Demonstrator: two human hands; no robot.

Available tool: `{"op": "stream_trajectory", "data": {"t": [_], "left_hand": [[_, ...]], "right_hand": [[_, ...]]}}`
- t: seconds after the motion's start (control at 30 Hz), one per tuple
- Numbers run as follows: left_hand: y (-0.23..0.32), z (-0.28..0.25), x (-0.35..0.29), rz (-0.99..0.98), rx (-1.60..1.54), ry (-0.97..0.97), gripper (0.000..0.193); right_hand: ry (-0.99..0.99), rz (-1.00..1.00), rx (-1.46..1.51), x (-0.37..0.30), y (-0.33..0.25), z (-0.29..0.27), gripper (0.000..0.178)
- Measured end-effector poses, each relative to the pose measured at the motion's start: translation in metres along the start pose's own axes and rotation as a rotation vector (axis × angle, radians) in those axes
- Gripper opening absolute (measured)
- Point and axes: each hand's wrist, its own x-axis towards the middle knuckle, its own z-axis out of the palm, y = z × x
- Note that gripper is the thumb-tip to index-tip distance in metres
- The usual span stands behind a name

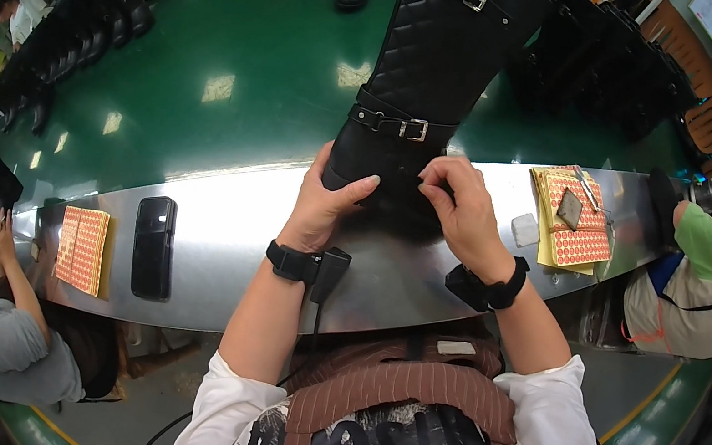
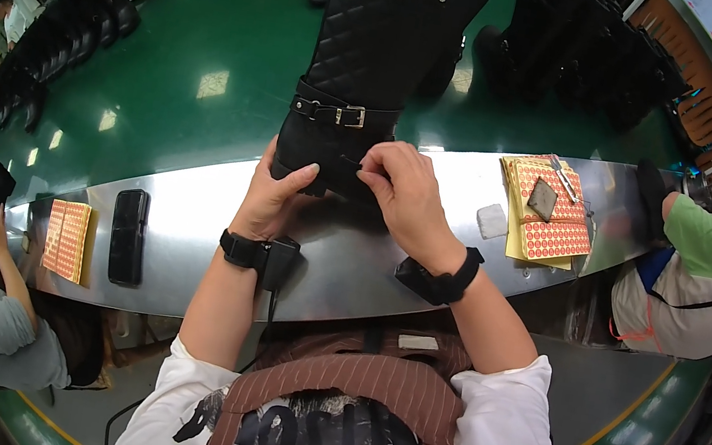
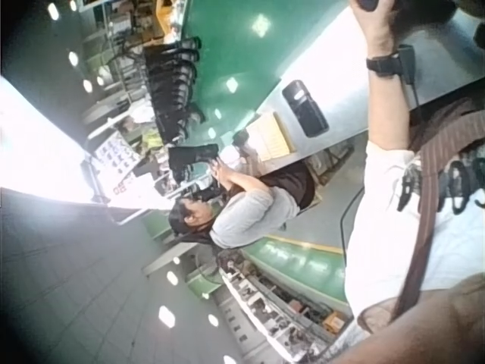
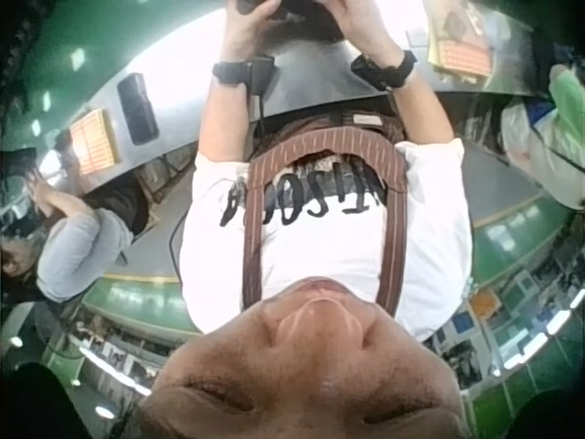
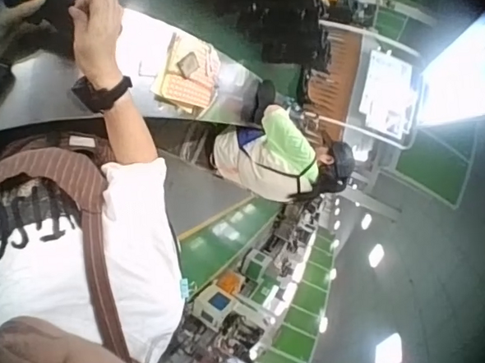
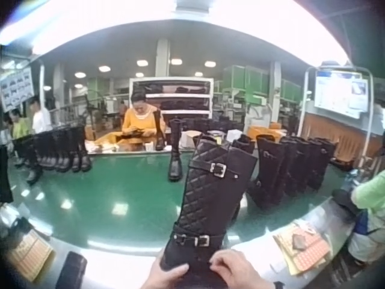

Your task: The recorder is inspecting, checking zippers, comparing, and wiping down a pair of black quilted boots on a manufacturing conveyor belt.

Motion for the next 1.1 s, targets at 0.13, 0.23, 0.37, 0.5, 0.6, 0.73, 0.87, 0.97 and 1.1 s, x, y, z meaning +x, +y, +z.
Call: {"op": "stream_trajectory", "data": {"t": [0.13, 0.23, 0.37, 0.5, 0.6, 0.73, 0.87, 0.97, 1.1], "left_hand": [[0.0, -0.003, 0.002, -0.004, 0.007, 0.003, 0.065], [-0.001, -0.003, 0.002, 0.009, 0.001, -0.016, 0.065], [-0.002, -0.007, 0.002, -0.004, 0.029, -0.014, 0.064], [-0.003, -0.004, 0.002, 0.001, -0.024, -0.026, 0.063], [-0.007, 0.002, 0.006, 0.015, -0.05, -0.049, 0.063], [0.0, 0.001, 0.006, 0.041, 0.057, -0.029, 0.064], [0.006, -0.01, 0.001, 0.143, 0.205, -0.025, 0.061], [0.012, -0.006, -0.014, 0.196, 0.347, -0.028, 0.07], [0.011, 0.009, -0.016, 0.067, 0.509, 0.024, 0.059]], "right_hand": [[0.046, 0.135, 0.199, -0.024, -0.004, -0.002, 0.015], [0.129, 0.214, 0.317, -0.029, -0.008, 0.001, 0.019], [0.186, 0.087, 0.168, -0.012, -0.015, 0.0, 0.02], [0.241, 0.128, 0.176, 0.001, -0.014, 0.012, 0.016], [0.254, 0.142, 0.159, 0.007, -0.01, 0.014, 0.014], [0.183, 0.103, 0.127, 0.016, -0.007, 0.009, 0.013], [0.14, -0.03, 0.106, 0.014, -0.007, 0.005, 0.01], [0.114, -0.109, 0.082, -0.001, -0.011, -0.008, 0.011], [0.311, 0.118, 0.049, -0.026, 0.016, -0.079, 0.015]]}}
